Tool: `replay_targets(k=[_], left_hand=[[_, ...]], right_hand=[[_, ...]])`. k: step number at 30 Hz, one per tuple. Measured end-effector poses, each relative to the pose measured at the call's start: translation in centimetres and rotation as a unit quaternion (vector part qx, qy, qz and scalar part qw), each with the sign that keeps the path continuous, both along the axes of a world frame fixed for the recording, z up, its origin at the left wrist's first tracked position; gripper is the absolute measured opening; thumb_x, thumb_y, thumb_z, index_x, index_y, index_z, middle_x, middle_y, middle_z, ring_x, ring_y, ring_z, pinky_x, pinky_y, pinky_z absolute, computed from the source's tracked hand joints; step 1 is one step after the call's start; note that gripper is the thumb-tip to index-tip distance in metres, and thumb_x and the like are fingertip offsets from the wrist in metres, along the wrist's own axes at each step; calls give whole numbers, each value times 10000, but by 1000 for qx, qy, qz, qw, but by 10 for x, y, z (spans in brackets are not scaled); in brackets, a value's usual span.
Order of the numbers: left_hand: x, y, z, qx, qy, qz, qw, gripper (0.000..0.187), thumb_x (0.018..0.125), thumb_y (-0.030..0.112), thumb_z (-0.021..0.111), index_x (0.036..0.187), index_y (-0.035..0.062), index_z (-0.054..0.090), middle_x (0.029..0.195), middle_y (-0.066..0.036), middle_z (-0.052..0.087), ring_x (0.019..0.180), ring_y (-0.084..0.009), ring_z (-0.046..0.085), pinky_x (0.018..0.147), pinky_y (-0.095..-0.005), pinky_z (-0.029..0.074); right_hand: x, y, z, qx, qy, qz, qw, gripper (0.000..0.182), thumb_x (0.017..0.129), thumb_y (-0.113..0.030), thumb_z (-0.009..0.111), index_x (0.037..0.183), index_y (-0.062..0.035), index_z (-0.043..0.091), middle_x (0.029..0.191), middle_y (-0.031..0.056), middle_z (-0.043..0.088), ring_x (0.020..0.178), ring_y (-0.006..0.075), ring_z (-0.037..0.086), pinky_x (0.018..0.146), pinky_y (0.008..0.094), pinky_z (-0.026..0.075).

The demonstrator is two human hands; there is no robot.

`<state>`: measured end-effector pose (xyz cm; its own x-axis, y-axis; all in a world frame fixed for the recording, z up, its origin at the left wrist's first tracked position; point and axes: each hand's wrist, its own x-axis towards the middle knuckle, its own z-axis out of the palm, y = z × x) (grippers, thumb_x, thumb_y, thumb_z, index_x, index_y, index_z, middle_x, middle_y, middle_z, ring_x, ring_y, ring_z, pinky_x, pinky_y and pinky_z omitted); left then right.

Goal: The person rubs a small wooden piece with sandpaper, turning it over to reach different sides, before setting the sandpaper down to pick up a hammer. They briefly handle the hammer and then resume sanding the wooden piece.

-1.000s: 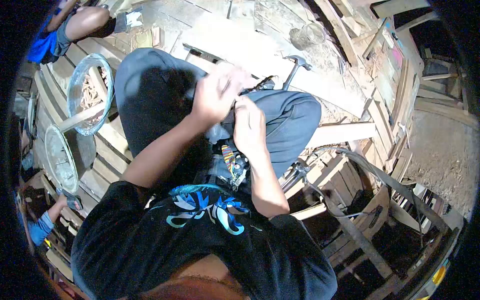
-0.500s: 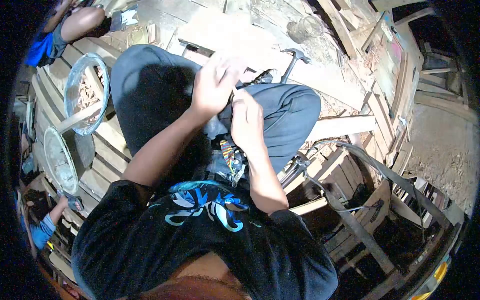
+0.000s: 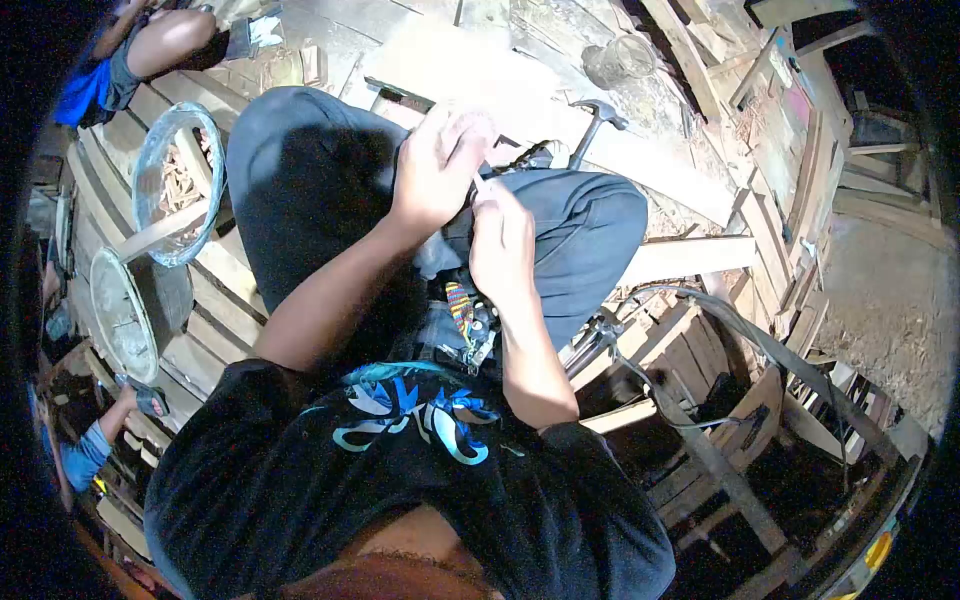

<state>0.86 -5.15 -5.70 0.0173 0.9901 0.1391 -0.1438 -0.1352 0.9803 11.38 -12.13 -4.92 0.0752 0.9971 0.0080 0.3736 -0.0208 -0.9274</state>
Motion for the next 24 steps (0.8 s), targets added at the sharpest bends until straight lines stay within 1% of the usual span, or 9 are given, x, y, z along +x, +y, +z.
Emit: replay_targets(k=[5,7,8,13,15,17,18,22,24], left_hand=[[-9,-15,6,6,168,-43,985,231,910,165,616,1072,3,585,869,-213,668,855,-315,696,743,-362,515],[-5,-1,-2,22,76,6,997,243,918,186,614,1067,-3,586,866,-211,674,857,-310,700,735,-365,517],[-4,-1,-4,-4,178,29,984,233,925,163,603,1072,-17,585,890,-197,686,846,-275,699,739,-352,518],[-6,-8,4,35,123,-32,991,233,932,133,593,1093,-35,576,950,-180,697,920,-203,690,812,-312,519],[5,0,-3,11,-4,12,1000,210,928,134,575,1089,0,586,938,-216,689,912,-319,698,770,-358,534],[-1,-15,7,-2,190,8,982,196,916,135,587,1059,1,586,917,-213,683,884,-335,692,758,-366,531],[-4,-19,17,33,123,-15,992,189,913,142,592,1041,4,573,867,-207,674,822,-353,682,725,-382,528],[0,0,-9,-46,-61,-28,997,225,925,139,595,1064,-35,568,945,-178,666,921,-176,650,787,-331,505],[-2,-13,-8,-3,4,-30,1000,210,932,134,592,1053,-36,572,932,-166,667,920,-161,648,780,-320,506]], right_hand=[[-7,0,-14,52,52,-48,996,226,926,-123,429,857,58,544,702,226,530,615,330,502,599,410,400],[-1,-2,-10,-48,17,-27,998,219,923,-119,430,848,57,538,702,239,527,616,350,502,596,417,401],[-3,1,-7,-11,24,-32,999,224,924,-124,426,829,51,530,692,239,511,609,346,499,588,419,400],[-2,0,-3,-5,37,-19,999,273,944,-161,390,808,37,518,665,194,494,600,301,482,602,410,402],[-1,2,-3,-4,17,-20,1000,274,944,-159,391,807,41,518,656,174,480,600,265,472,600,394,402],[1,2,-7,-31,69,-33,997,266,939,-150,391,807,40,520,641,159,459,593,222,445,588,383,388],[2,2,-7,-44,94,-40,994,262,936,-146,390,807,40,521,634,152,449,590,200,432,581,378,380],[0,3,-1,18,14,0,1000,230,918,-122,409,802,48,511,635,158,456,589,214,438,576,380,376],[-1,5,-4,12,58,-22,998,215,908,-106,417,810,56,517,649,179,482,600,236,467,589,393,394]])
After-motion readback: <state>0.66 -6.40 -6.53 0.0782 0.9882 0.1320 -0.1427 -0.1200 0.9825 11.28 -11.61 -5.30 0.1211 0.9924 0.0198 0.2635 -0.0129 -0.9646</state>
